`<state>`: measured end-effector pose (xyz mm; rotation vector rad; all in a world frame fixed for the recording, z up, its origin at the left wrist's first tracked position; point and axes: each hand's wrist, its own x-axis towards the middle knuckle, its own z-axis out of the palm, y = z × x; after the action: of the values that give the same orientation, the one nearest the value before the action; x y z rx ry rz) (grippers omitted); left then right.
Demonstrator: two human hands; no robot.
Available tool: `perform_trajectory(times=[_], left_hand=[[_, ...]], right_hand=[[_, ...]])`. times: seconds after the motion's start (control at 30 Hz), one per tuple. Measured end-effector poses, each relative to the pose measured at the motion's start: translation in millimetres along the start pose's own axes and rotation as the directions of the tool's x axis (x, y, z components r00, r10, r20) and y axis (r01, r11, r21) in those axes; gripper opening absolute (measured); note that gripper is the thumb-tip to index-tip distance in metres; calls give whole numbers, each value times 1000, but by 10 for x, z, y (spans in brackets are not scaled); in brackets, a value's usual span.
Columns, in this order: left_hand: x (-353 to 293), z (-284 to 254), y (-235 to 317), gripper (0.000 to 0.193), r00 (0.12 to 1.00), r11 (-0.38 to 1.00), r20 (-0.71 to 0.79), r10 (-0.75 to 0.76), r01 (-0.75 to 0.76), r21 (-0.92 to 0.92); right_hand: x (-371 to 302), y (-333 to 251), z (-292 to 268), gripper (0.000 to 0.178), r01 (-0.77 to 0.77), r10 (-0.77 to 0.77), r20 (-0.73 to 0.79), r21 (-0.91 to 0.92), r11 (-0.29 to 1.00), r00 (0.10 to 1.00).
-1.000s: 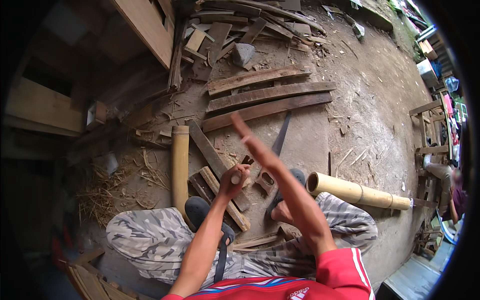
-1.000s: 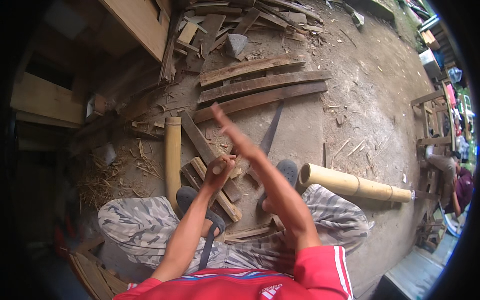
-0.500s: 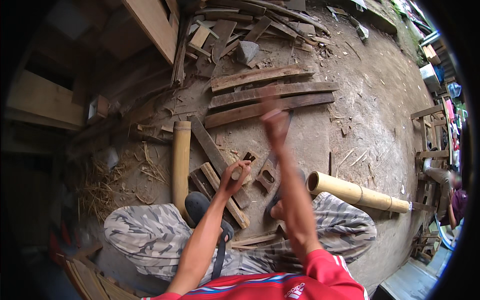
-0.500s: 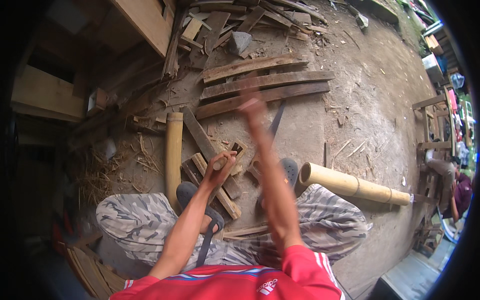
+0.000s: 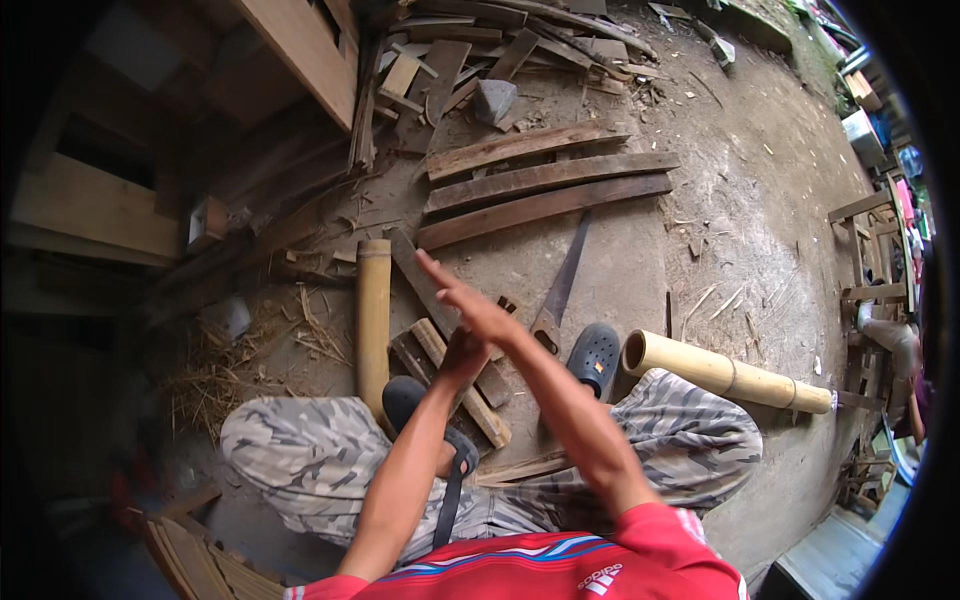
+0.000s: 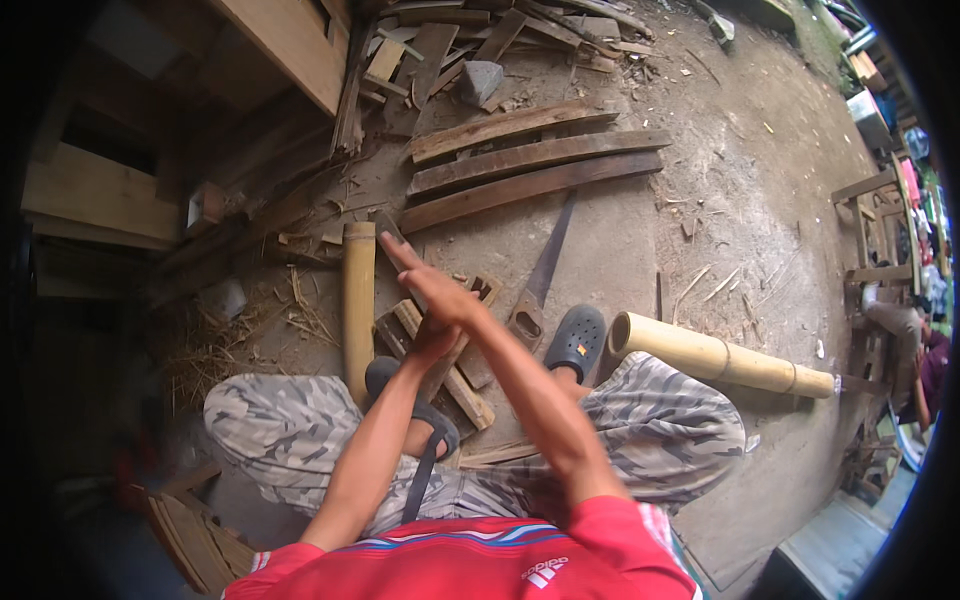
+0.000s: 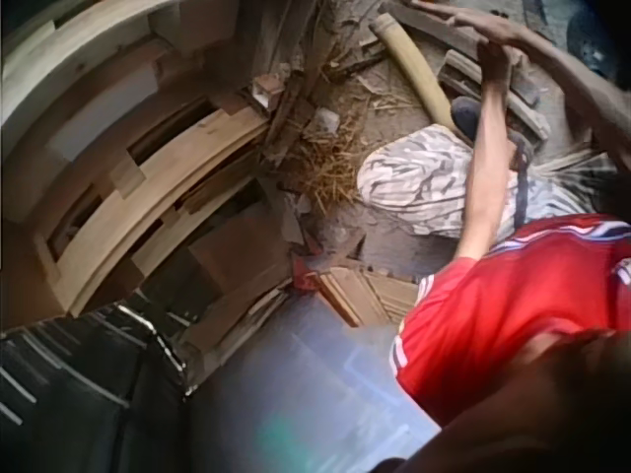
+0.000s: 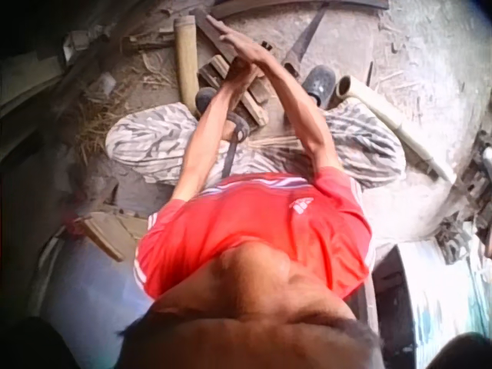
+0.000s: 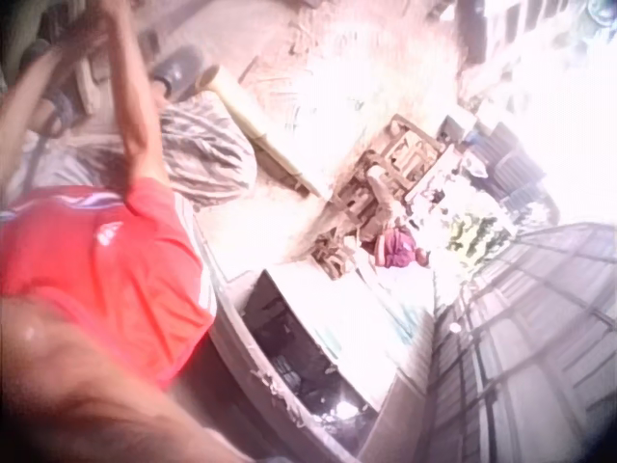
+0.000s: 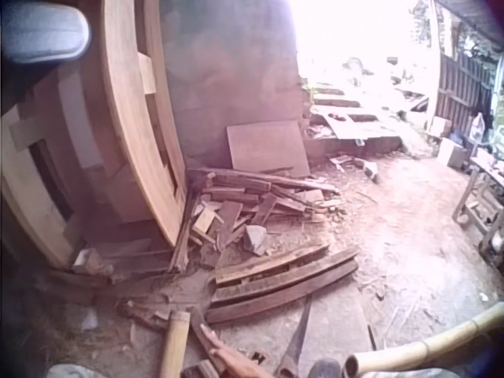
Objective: The person sits on the floor and uses a hammer and chisel to carve and shape small wooden pieces. They repeatedly strike the chisel to remove wood shavings and refine the shape of the pieces.
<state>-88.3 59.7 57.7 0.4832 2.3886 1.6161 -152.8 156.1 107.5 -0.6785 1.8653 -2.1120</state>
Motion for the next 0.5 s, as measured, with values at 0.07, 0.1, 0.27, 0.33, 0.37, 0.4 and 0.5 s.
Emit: perform_trajectory(times=[0.07,0.1,0.27,0.33,0.37,0.4,0.5], left_hand=[[-50,-74,48,26,996,996,32,-86,86,17],[-111,-119,-29,26,997,997,42,-66,64,42],[-37,-190,146,12,913,942,260,-315,333,-27],[-17,-163,154,12,964,976,182,-193,208,-61],[-20,-149,143,12,981,987,142,-133,145,-75],[-31,-141,155,14,977,982,144,-156,169,-82],[-93,-137,202,16,964,966,139,-225,239,-94]], right_hand=[[-178,-37,12,68,-55,60,-91,57,997,994],[-289,-119,114,65,-93,99,-160,47,995,982],[-728,-10,180,45,-132,129,-753,57,990,645],[-910,361,19,38,-226,80,-857,-44,973,509],[-1017,529,-51,35,-250,48,-919,-56,967,391],[-1189,694,-114,33,-378,132,-926,-12,926,354],[-1701,1048,-80,27,-683,363,-886,74,727,290]])
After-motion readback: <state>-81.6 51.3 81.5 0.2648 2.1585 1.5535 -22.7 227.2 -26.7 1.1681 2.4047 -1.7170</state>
